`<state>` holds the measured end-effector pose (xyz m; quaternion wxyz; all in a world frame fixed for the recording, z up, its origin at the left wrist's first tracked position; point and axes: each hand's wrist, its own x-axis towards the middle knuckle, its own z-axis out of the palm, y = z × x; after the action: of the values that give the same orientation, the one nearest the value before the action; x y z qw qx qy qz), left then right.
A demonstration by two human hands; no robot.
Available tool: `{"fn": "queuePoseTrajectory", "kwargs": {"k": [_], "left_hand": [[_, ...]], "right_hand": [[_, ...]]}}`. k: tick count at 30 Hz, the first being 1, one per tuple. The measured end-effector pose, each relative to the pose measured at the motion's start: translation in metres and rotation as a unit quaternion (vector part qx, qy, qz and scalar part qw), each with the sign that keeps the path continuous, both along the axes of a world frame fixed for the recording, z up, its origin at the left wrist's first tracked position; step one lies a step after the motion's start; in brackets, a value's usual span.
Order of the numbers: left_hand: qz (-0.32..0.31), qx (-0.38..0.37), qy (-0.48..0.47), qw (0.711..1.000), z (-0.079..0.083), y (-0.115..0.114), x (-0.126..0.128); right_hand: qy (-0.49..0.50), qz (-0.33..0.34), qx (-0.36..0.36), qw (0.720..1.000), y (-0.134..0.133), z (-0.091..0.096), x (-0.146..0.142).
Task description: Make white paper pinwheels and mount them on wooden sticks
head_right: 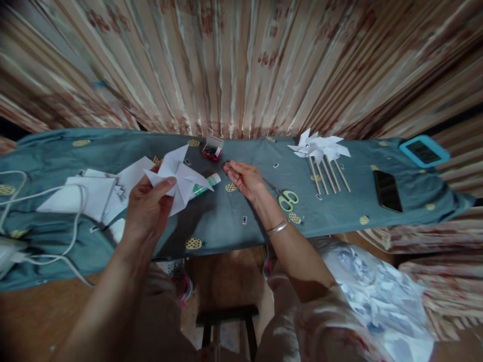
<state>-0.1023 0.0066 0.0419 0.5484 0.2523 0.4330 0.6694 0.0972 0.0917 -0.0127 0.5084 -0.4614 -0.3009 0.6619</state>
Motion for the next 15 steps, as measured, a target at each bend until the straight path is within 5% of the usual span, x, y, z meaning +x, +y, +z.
{"fn": "queuePoseTrajectory", "kwargs": {"k": [3,7,12,15], "left_hand": [[0.010,0.000,-0.003,1.000,0.001,0.001,-0.001],[0.015,0.004,0.005,1.000,0.000,0.003,-0.002],[0.022,0.016,0.000,1.000,-0.004,0.007,-0.005],[0.015,0.023,0.008,1.000,-0.007,0.009,-0.006]], "right_hand": [[-0.072,-0.013,0.072,0.995,0.031,0.008,-0.016],[-0.249,-0.016,0.161,0.955,0.070,0.015,-0.037],[-0.489,0.011,0.265,0.831,0.089,0.011,-0.048],[-0.469,0.019,0.273,0.840,0.091,0.008,-0.049]]}}
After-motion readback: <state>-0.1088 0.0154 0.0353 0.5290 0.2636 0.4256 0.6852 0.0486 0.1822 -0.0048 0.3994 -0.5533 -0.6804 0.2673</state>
